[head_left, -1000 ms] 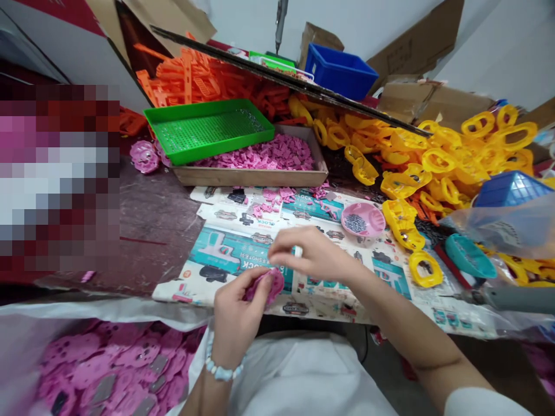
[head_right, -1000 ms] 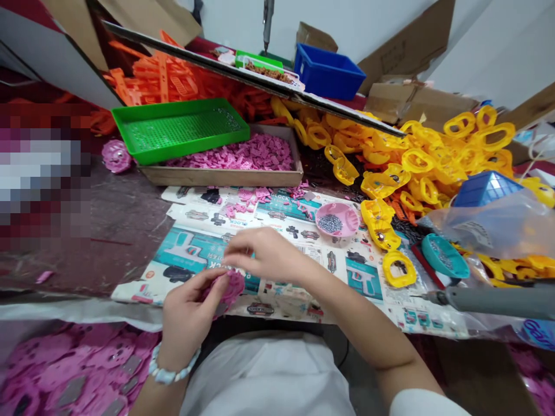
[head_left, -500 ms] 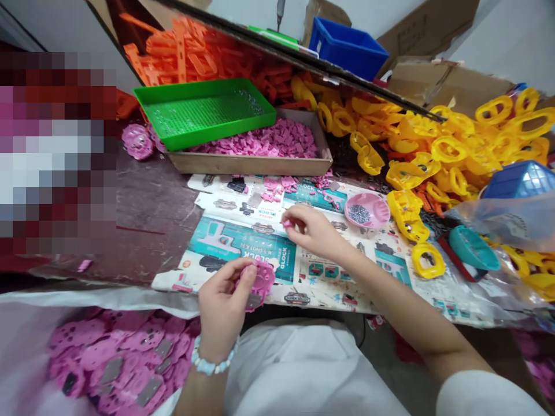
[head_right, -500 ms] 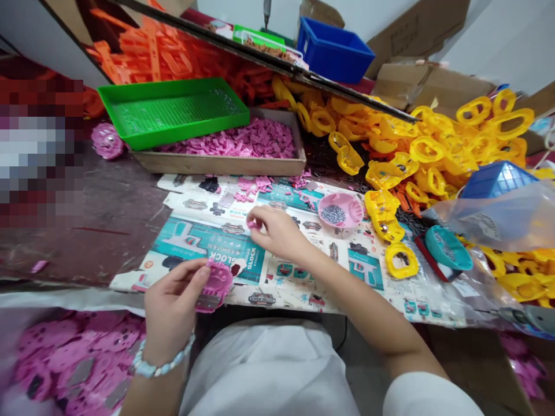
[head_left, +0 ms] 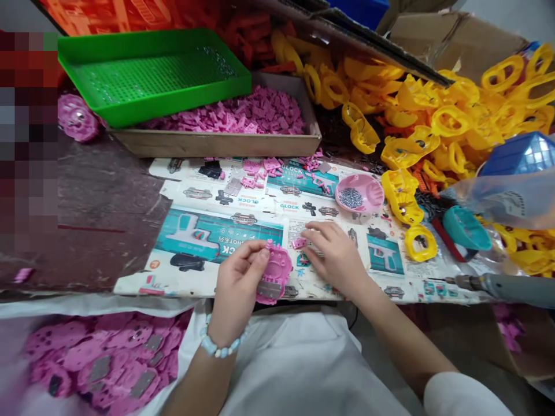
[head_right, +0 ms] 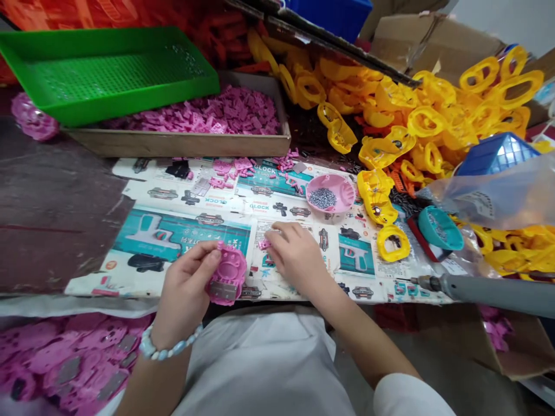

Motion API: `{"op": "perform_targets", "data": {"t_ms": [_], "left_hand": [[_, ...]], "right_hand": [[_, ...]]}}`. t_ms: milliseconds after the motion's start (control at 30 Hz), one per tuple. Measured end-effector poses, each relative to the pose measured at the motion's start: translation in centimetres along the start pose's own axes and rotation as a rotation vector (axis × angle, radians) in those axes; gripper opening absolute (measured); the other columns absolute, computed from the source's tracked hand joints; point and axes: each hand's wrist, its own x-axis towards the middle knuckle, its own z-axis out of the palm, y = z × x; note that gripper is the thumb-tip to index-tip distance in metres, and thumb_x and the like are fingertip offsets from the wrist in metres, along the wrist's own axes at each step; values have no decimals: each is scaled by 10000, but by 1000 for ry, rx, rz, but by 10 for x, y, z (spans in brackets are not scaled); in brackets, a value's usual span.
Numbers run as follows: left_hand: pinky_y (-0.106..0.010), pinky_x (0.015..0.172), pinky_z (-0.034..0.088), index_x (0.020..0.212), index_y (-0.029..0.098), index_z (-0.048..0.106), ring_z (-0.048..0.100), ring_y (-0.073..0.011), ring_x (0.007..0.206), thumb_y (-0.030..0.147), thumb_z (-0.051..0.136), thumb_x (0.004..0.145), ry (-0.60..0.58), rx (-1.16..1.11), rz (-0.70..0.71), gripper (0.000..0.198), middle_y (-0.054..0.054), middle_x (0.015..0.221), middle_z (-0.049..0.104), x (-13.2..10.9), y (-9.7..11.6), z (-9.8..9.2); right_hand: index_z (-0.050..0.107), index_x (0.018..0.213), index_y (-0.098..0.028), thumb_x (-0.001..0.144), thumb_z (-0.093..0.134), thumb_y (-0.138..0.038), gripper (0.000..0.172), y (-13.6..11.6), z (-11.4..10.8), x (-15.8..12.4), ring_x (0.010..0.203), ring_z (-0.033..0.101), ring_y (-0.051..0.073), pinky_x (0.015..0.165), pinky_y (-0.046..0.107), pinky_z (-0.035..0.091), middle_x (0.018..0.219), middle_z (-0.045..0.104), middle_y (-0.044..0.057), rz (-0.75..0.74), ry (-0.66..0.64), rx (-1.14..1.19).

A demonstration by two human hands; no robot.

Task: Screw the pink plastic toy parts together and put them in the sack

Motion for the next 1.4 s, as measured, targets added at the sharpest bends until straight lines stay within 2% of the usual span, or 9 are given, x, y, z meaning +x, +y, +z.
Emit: {"op": "perform_targets", "data": {"t_ms": [100, 233, 333, 433, 600, 767, 900, 1000, 1400], "left_hand": [[-243, 653, 530, 970, 168, 704, 642, -175, 754, 459, 735, 698, 50, -16, 1, 400, -50, 867, 705, 0, -6, 1], [-320, 845, 522, 993, 164, 723, 642, -247, 974, 474, 719, 705, 96, -15, 30, 424, -85, 996, 715, -3, -9, 7], [-339, 880, 516, 1000, 169, 726, 643, -257, 993, 460, 715, 711, 89, 3, 45, 411, -93, 1023, 715, -7, -9, 10], [-350, 893, 515, 1014, 164, 723, 642, -262, 999, 460, 701, 727, 57, 21, 54, 413, -97, 1036, 712, -11, -9, 11], [-324, 849, 532, 1031, 162, 722, 646, -256, 970, 454, 679, 757, 56, 117, 92, 402, -84, 1005, 719, -15, -7, 11], [-252, 733, 540, 910, 219, 757, 665, -188, 797, 382, 659, 801, 66, 182, 240, 219, -35, 876, 733, -19, -6, 14], [-266, 784, 512, 961, 256, 740, 624, -167, 866, 208, 613, 845, 7, 311, 597, 179, -35, 933, 678, -19, -5, 9], [-260, 751, 506, 1063, 239, 696, 588, -142, 854, 118, 598, 844, -94, 380, 841, 268, -42, 924, 608, -16, -5, 4], [-326, 779, 537, 911, 148, 663, 631, -152, 829, 90, 625, 830, -182, 372, 963, 106, -33, 852, 643, -15, -1, -9]], "right_hand": [[607, 941, -185, 878, 520, -139, 117, -4, 3, 2, 860, 589, 173, 753, 306, 506, 924, 660, 66, -72, 71, 142], [595, 976, -179, 840, 573, -110, 154, -27, -3, 6, 864, 601, 166, 759, 317, 527, 913, 658, 86, -75, 295, 234], [597, 986, -171, 806, 600, -69, 207, -44, -6, 8, 847, 612, 162, 741, 307, 541, 904, 674, 87, -189, 371, 302], [599, 988, -158, 790, 614, -50, 226, -49, -2, 9, 845, 620, 164, 737, 306, 549, 908, 686, 94, -199, 404, 302], [612, 987, -134, 760, 627, -22, 254, -47, 5, 7, 872, 620, 182, 753, 324, 554, 926, 688, 116, -199, 406, 281], [619, 951, -163, 759, 642, -43, 228, -54, -7, 6, 822, 619, 172, 718, 313, 546, 895, 687, 90, -157, 388, 388], [622, 959, -157, 792, 627, -64, 191, -57, -21, 5, 841, 621, 147, 744, 283, 530, 875, 670, 70, 21, 292, 652], [625, 961, -137, 798, 626, -73, 175, -56, -27, 3, 848, 616, 143, 752, 274, 519, 879, 664, 76, 26, 232, 670], [619, 863, -97, 788, 629, -61, 83, -64, -25, 1, 752, 584, 148, 693, 291, 520, 779, 653, 90, -100, 268, 556]]}}
